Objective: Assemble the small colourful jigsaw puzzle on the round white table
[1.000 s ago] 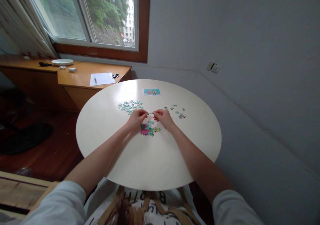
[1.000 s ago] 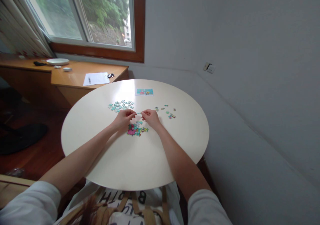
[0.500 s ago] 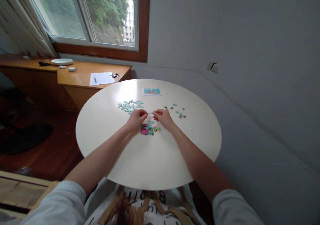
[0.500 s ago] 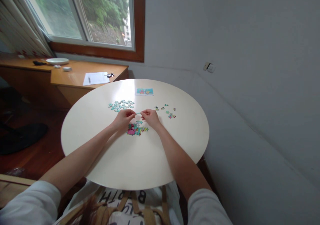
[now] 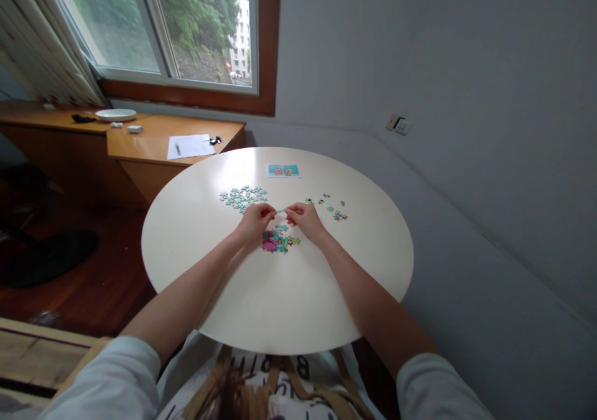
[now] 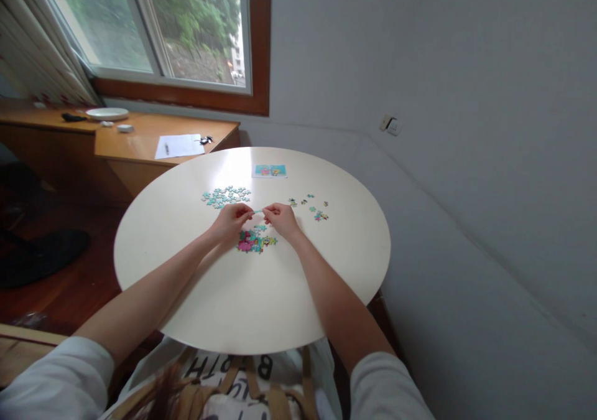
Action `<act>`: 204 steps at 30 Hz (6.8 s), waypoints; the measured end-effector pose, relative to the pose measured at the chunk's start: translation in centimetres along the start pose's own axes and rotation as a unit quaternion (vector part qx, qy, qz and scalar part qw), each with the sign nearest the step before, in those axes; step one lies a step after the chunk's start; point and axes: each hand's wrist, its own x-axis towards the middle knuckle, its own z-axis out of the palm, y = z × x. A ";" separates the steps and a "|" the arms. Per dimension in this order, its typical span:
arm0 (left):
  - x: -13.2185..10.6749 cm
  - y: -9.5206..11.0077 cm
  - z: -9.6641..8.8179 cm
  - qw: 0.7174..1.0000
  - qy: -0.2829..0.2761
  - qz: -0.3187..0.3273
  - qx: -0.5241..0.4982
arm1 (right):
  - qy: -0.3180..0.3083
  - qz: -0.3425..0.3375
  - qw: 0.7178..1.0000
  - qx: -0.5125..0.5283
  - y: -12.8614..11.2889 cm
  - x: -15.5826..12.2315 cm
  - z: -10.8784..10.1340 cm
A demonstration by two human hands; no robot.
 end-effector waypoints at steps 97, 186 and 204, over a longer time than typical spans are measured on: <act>-0.2 0.5 -0.2 0.999 0.030 0.010 -0.004 | -0.015 -0.015 1.000 0.020 -0.2 -0.3 0.1; -1.0 2.9 -0.6 0.972 -0.042 -0.135 -0.190 | -0.021 -0.050 0.998 0.011 -0.2 -0.3 0.1; -0.9 2.7 -0.5 0.969 -0.037 -0.137 -0.204 | -0.026 -0.057 0.998 -0.005 0.0 -0.2 0.0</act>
